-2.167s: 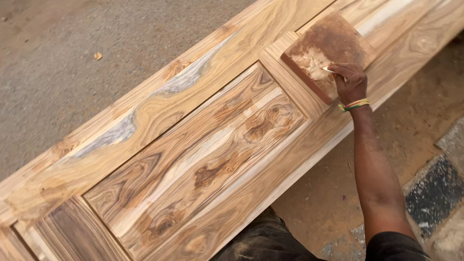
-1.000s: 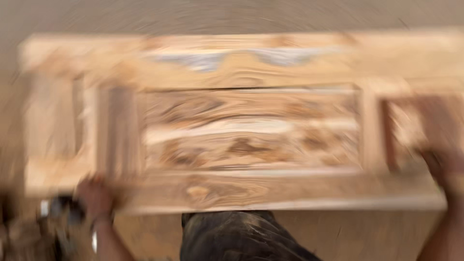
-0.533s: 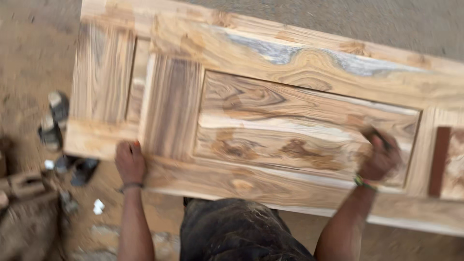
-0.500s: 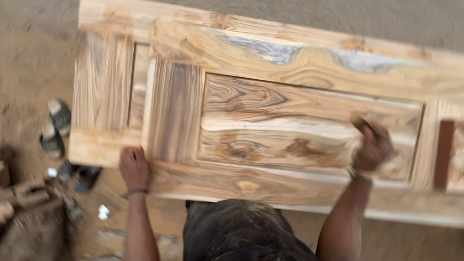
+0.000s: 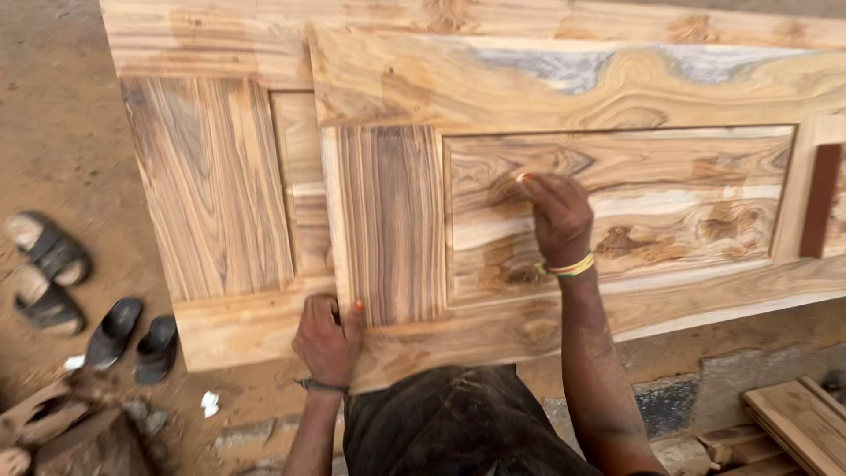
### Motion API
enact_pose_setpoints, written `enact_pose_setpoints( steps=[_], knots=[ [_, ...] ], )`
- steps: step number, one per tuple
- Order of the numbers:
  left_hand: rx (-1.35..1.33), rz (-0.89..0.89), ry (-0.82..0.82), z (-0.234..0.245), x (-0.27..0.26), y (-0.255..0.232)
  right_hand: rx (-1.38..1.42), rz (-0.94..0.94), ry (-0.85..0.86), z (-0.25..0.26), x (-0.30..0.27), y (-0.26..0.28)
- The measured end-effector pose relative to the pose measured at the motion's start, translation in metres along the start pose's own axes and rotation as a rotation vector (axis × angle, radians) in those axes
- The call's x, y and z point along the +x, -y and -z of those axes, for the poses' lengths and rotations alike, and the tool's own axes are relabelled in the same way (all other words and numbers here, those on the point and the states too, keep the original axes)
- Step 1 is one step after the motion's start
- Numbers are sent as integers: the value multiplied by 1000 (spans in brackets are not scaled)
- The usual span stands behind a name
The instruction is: The person sands a large wooden panel using a sanding block. They move the block across the surface, focusing on the edges and grooves of the panel's design.
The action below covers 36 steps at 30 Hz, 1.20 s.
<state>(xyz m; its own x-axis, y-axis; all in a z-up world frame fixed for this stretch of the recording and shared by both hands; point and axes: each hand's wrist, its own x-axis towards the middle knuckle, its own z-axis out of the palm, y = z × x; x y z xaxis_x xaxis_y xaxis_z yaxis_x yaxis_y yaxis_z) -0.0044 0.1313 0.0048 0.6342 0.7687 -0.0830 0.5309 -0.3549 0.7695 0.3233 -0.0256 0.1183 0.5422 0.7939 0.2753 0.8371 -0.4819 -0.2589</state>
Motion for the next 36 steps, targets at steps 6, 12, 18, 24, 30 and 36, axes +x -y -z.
enact_pose_setpoints(
  steps=[6, 12, 18, 24, 30, 36],
  knots=[
    [-47, 51, 26, -6, -4, 18, -170, 84, 69, -33, 26, 28],
    [-217, -42, -70, -16, -3, 30, -357, 21, 70, -71, -16, 55],
    [-429, -73, -90, -19, 6, 37, -326, -425, 581, -41, -19, 52],
    [-407, -268, -126, -34, 22, 52, -262, -238, 147, -33, 31, -14],
    [-417, -280, -117, -32, 26, 50, -356, -354, 237, -71, 37, 14],
    [-435, -289, -91, -31, 26, 52, -424, -98, 220, -79, -1, 64]
  ],
)
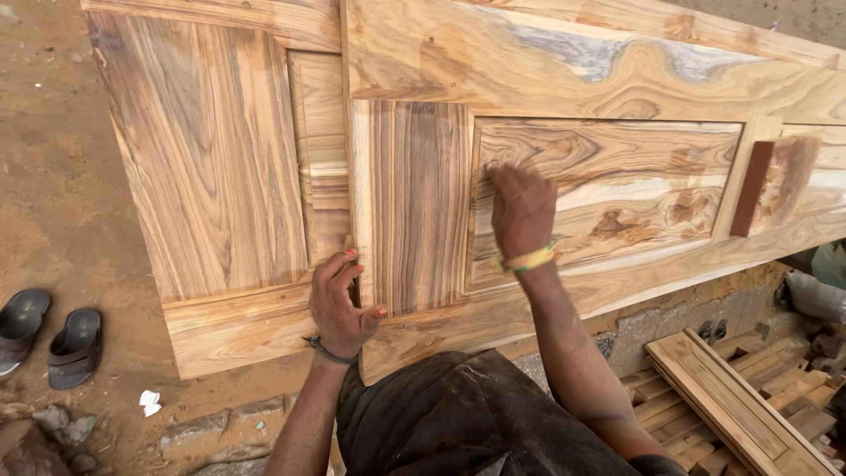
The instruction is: The person sands a large wooden panel using a sanding block. They move the block across the surface, focusing on the edges and grooves of the panel's design.
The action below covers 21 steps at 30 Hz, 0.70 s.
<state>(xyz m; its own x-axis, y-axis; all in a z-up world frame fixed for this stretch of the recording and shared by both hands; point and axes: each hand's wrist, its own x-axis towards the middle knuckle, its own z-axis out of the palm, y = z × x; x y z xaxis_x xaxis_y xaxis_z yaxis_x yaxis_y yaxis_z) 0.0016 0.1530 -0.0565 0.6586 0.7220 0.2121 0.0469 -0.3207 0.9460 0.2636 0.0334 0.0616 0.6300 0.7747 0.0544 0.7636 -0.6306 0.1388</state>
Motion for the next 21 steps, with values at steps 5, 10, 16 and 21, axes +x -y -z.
enact_pose_setpoints(
  steps=[5, 10, 16, 21],
  knots=[
    [-16, 8, 18, -2, -2, 3, 6, 50, 203, 23, -27, -5],
    [-6, -11, -6, -3, -4, 5, 64, 97, 182, 29, 15, -62],
    [-29, -12, -8, -1, 1, -1, 133, 169, 72, 21, 52, -76],
    [-27, -2, -18, 1, 1, -3, 36, 167, 210, 23, 3, -57]
  ],
)
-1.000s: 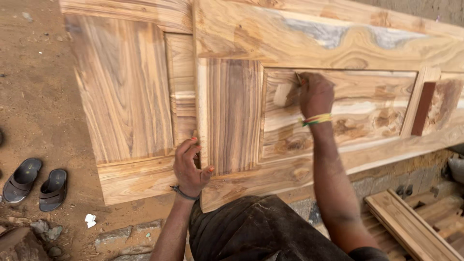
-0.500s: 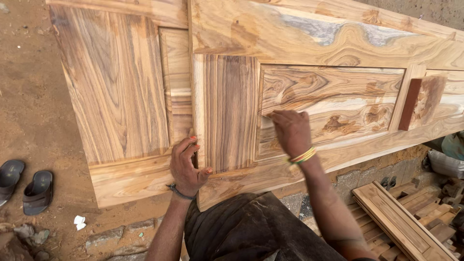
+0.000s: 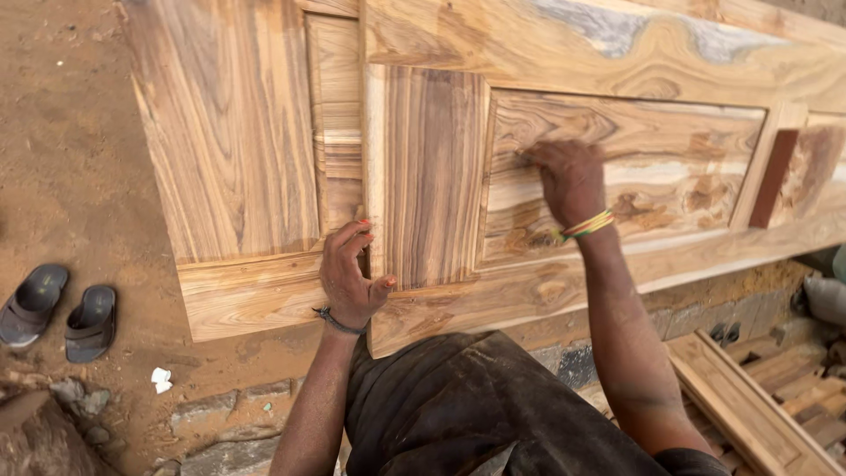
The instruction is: The person sands a large wooden panel using a sanding block. They move the block across the surface, focusing on the edges and grooves of the panel's design.
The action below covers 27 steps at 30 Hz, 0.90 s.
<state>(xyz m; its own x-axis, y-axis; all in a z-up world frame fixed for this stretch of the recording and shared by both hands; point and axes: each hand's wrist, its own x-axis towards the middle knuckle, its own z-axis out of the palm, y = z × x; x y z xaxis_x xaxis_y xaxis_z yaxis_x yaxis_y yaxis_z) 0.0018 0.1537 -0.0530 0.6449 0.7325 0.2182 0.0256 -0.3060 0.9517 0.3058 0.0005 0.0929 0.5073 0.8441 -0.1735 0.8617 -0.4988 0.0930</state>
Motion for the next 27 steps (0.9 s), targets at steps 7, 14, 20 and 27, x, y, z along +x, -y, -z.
enact_pose_setpoints(
  steps=[7, 14, 20, 27],
  knots=[
    [-35, -17, -7, 3, 5, -6, 107, -51, 94, 17, -49, 34],
    [-82, 67, -131, -10, 2, 13, 330, -75, -99, 46, -55, 7],
    [-221, 65, -238, -37, 60, 30, 285, -99, -365, 27, -62, 16],
    [-239, 69, 57, -36, 84, 14, 161, -78, -315, -5, -54, 66]
  ],
)
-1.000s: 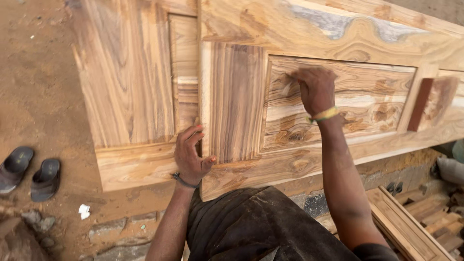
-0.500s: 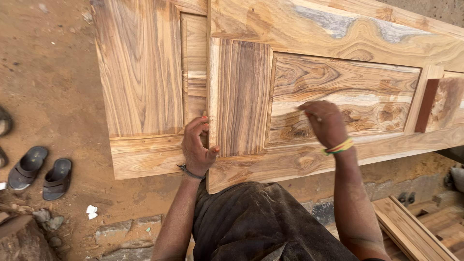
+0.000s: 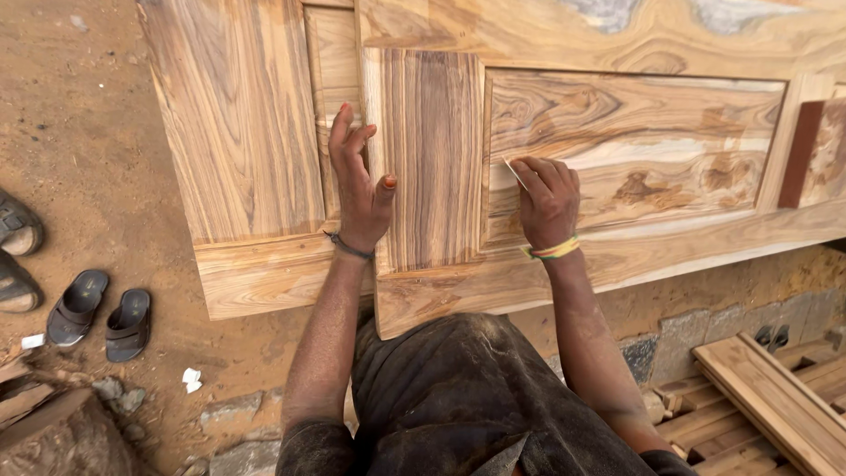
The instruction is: The person sands a large wooden panel using a sanding block. They move the block across the surface, focusing on the edges and grooves of the panel's design.
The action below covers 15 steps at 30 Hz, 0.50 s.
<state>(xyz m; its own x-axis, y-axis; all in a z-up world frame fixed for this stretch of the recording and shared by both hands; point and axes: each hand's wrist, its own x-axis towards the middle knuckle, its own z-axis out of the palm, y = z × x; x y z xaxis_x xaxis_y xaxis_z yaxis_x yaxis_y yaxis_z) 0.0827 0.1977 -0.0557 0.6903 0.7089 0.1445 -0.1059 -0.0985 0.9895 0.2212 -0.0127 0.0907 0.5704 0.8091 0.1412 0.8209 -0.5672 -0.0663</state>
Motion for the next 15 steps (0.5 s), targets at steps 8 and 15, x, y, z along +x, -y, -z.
enact_pose_setpoints(
  steps=[8, 15],
  knots=[
    [55, 19, 68, 3, 4, -9, -120, 19, 16, -15, -13, 20],
    [132, -5, 60, 0, 3, -4, -192, 12, -10, -21, -6, -15]
  ],
)
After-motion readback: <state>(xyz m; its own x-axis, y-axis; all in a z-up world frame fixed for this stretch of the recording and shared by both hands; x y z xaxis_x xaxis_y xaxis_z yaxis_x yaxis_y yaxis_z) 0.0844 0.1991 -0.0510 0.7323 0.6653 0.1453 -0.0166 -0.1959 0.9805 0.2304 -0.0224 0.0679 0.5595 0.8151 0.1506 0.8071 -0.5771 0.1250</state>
